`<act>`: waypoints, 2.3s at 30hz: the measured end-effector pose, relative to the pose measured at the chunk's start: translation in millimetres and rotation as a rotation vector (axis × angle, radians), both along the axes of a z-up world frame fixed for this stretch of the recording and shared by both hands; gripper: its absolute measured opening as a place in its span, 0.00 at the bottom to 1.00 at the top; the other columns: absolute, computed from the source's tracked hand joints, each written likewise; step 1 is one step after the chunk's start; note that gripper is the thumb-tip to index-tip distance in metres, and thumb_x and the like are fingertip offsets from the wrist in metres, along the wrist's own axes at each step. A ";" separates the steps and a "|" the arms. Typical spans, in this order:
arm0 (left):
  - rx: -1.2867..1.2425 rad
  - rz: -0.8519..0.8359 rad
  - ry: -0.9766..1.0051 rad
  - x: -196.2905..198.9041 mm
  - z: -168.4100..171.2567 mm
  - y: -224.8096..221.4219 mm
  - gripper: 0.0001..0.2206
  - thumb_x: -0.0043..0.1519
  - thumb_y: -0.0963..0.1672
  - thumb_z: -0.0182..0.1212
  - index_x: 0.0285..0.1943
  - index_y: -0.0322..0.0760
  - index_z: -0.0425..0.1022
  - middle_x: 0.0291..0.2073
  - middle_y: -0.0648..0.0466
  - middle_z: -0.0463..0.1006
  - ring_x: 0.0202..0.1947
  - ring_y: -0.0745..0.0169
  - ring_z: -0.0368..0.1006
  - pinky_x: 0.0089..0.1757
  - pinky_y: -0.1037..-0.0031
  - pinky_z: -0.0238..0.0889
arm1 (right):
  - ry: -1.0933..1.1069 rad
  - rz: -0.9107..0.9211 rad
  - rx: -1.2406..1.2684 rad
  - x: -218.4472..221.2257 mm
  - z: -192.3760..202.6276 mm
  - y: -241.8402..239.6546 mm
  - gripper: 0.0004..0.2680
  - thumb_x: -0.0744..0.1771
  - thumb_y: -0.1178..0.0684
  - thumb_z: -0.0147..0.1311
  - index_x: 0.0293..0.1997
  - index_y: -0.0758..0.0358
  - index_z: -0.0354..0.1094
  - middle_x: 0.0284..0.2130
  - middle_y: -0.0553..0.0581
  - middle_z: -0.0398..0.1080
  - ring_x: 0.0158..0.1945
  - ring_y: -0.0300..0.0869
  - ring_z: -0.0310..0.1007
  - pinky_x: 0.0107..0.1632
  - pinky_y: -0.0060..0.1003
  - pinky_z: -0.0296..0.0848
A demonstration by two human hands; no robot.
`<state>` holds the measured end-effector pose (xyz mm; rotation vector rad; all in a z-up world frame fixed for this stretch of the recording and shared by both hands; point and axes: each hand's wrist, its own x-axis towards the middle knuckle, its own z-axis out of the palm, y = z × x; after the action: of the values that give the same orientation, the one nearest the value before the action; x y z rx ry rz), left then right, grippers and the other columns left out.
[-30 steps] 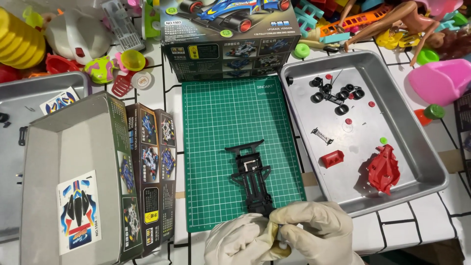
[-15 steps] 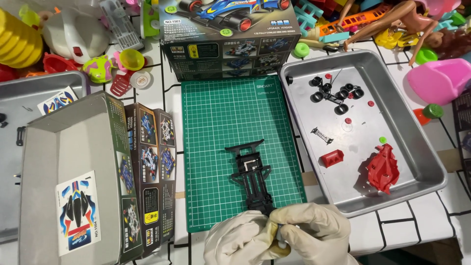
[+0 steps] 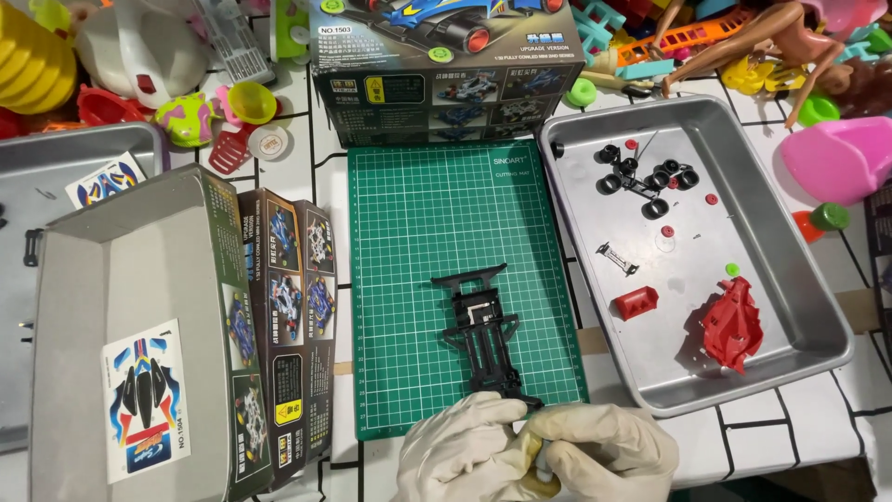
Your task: Assembling a toy car kit by unboxing components, sorting them into trays, and fitting the chassis parts together.
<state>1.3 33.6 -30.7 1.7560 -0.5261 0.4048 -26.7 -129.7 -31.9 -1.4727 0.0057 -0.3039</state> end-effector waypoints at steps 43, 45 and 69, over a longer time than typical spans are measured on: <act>-0.082 0.023 0.257 -4.6 -1.3 4.4 0.15 0.57 0.41 0.72 0.53 0.42 0.80 0.46 0.53 0.86 0.44 0.62 0.86 0.48 0.76 0.81 | -0.434 0.124 -0.376 29.2 1.4 -1.6 0.04 0.63 0.61 0.61 0.37 0.63 0.73 0.33 0.55 0.81 0.39 0.43 0.83 0.55 0.44 0.82; 0.017 -0.012 0.262 -7.4 -2.6 9.7 0.17 0.59 0.41 0.69 0.58 0.43 0.77 0.49 0.55 0.85 0.48 0.60 0.83 0.50 0.71 0.77 | -0.448 0.237 -0.562 34.0 9.1 -16.9 0.06 0.63 0.58 0.63 0.41 0.59 0.73 0.36 0.52 0.79 0.42 0.40 0.81 0.57 0.42 0.79; 1.139 0.573 -0.018 6.6 -86.5 -2.4 0.65 0.42 0.76 0.44 0.82 0.37 0.39 0.81 0.50 0.40 0.81 0.44 0.32 0.74 0.47 0.27 | -0.366 0.605 -0.865 142.8 -23.6 -20.8 0.05 0.67 0.64 0.57 0.44 0.62 0.70 0.41 0.54 0.75 0.46 0.45 0.76 0.49 0.35 0.79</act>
<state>7.9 31.2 -117.2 3.0294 -0.2397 0.5685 116.1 -150.5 -55.5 -2.1498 -0.9505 -0.0626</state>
